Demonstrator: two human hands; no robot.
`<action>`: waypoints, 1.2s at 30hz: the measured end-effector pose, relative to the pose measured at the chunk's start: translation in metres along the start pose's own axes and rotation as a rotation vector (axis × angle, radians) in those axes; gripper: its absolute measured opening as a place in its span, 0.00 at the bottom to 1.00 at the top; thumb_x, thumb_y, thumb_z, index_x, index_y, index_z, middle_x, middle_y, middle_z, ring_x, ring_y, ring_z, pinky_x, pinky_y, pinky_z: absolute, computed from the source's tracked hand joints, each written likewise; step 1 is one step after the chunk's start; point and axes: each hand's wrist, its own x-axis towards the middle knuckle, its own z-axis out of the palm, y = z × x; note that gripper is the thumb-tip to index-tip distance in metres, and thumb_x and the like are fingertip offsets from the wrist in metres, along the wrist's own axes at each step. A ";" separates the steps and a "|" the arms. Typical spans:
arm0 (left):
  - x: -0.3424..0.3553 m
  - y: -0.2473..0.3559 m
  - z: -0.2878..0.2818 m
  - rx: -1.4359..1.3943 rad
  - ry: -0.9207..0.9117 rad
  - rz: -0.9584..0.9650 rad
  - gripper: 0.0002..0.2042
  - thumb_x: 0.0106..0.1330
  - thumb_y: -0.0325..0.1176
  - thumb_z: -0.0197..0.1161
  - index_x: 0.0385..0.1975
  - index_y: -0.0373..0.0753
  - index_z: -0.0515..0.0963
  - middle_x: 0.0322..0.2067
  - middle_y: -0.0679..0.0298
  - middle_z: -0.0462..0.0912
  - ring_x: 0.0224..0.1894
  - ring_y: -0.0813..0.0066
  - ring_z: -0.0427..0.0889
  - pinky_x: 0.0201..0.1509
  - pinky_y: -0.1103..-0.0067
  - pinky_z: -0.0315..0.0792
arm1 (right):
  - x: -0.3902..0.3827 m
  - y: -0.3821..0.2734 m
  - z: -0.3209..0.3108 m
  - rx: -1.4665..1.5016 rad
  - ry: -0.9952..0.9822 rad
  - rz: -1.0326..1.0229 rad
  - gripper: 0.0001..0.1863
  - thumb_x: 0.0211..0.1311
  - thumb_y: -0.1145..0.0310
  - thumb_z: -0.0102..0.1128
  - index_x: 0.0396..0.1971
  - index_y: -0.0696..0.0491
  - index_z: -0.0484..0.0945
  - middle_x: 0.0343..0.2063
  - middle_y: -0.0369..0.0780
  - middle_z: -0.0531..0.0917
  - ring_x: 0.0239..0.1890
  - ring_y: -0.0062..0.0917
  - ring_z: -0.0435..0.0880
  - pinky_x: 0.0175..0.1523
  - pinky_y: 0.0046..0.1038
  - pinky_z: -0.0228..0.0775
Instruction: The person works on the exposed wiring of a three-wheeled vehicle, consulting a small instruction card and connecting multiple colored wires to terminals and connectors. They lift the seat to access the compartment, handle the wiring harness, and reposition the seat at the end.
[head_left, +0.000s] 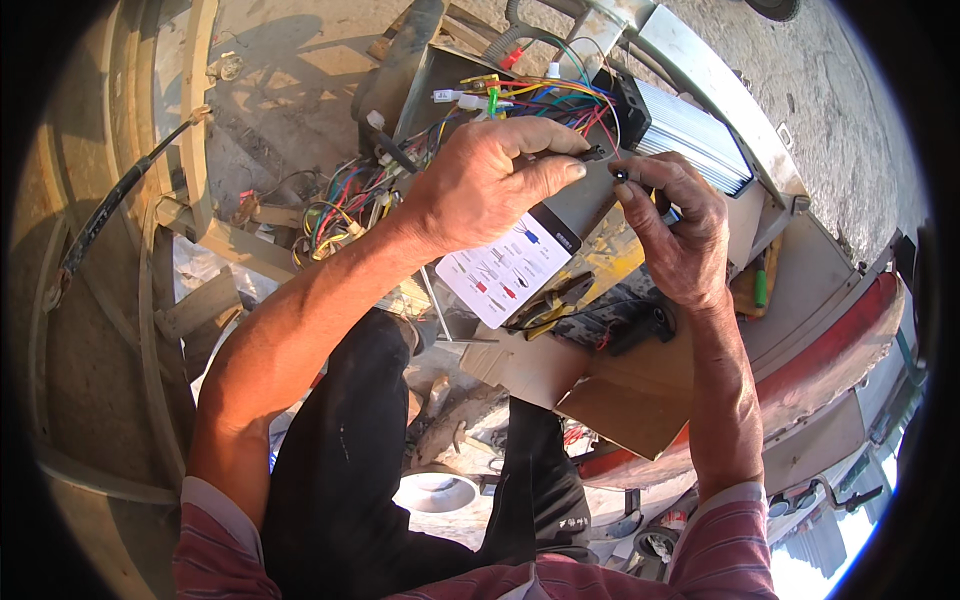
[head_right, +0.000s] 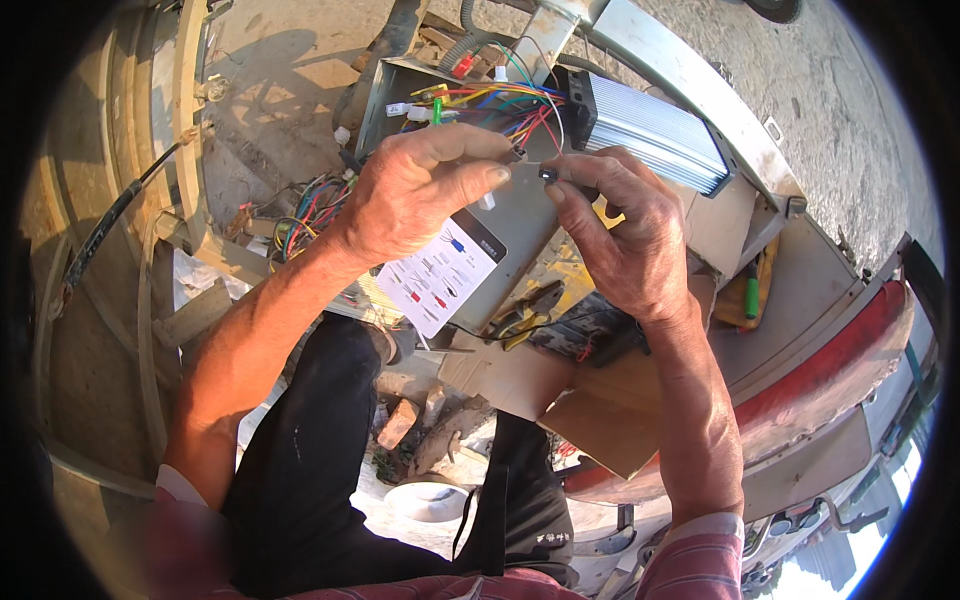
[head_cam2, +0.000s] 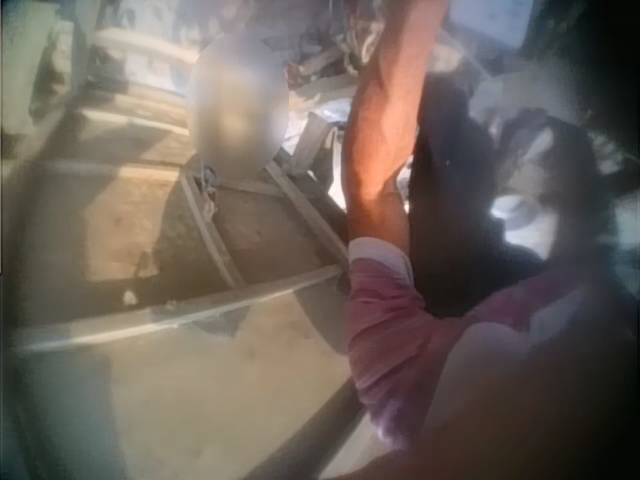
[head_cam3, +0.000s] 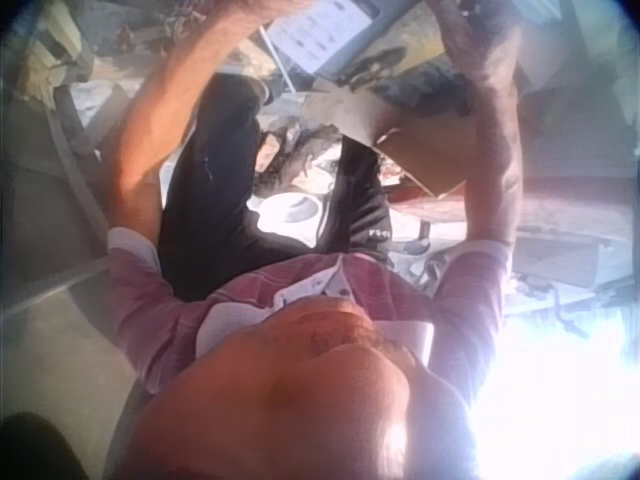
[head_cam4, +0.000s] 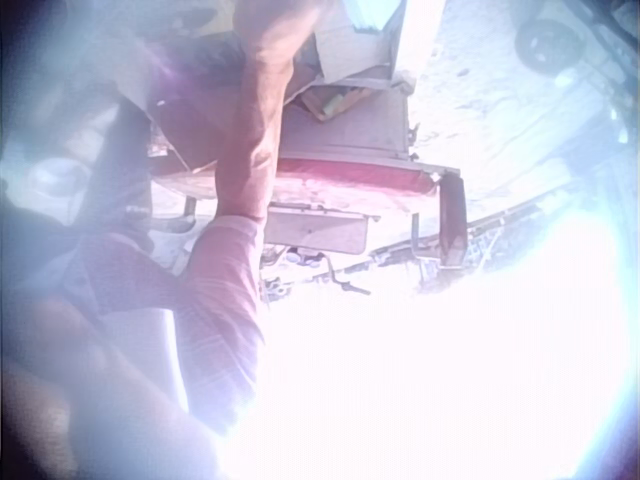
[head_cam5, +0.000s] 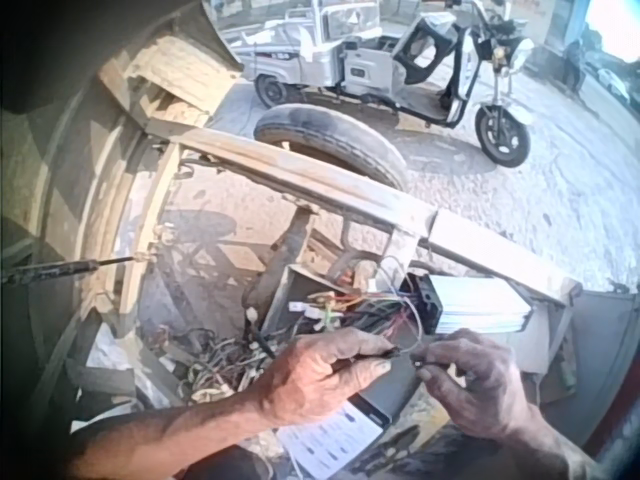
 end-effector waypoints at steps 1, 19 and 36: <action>0.000 0.000 0.001 0.009 0.005 0.022 0.10 0.75 0.30 0.68 0.49 0.32 0.84 0.36 0.66 0.85 0.37 0.81 0.80 0.42 0.81 0.76 | 0.000 0.000 0.001 0.008 0.012 -0.019 0.10 0.68 0.72 0.70 0.47 0.55 0.88 0.37 0.42 0.87 0.36 0.28 0.85 0.43 0.29 0.78; 0.002 0.004 0.002 0.308 -0.008 0.218 0.06 0.64 0.25 0.71 0.39 0.35 0.84 0.35 0.59 0.85 0.38 0.63 0.85 0.45 0.71 0.79 | -0.013 0.007 0.018 0.307 0.051 0.065 0.12 0.69 0.75 0.67 0.50 0.55 0.87 0.41 0.40 0.87 0.39 0.21 0.84 0.47 0.26 0.79; 0.001 0.004 0.006 -0.032 -0.062 -0.010 0.03 0.70 0.22 0.69 0.40 0.35 0.84 0.35 0.72 0.82 0.38 0.86 0.78 0.40 0.82 0.74 | -0.016 0.008 0.025 0.465 0.038 0.142 0.14 0.71 0.64 0.71 0.50 0.56 0.85 0.44 0.39 0.86 0.47 0.22 0.87 0.54 0.27 0.80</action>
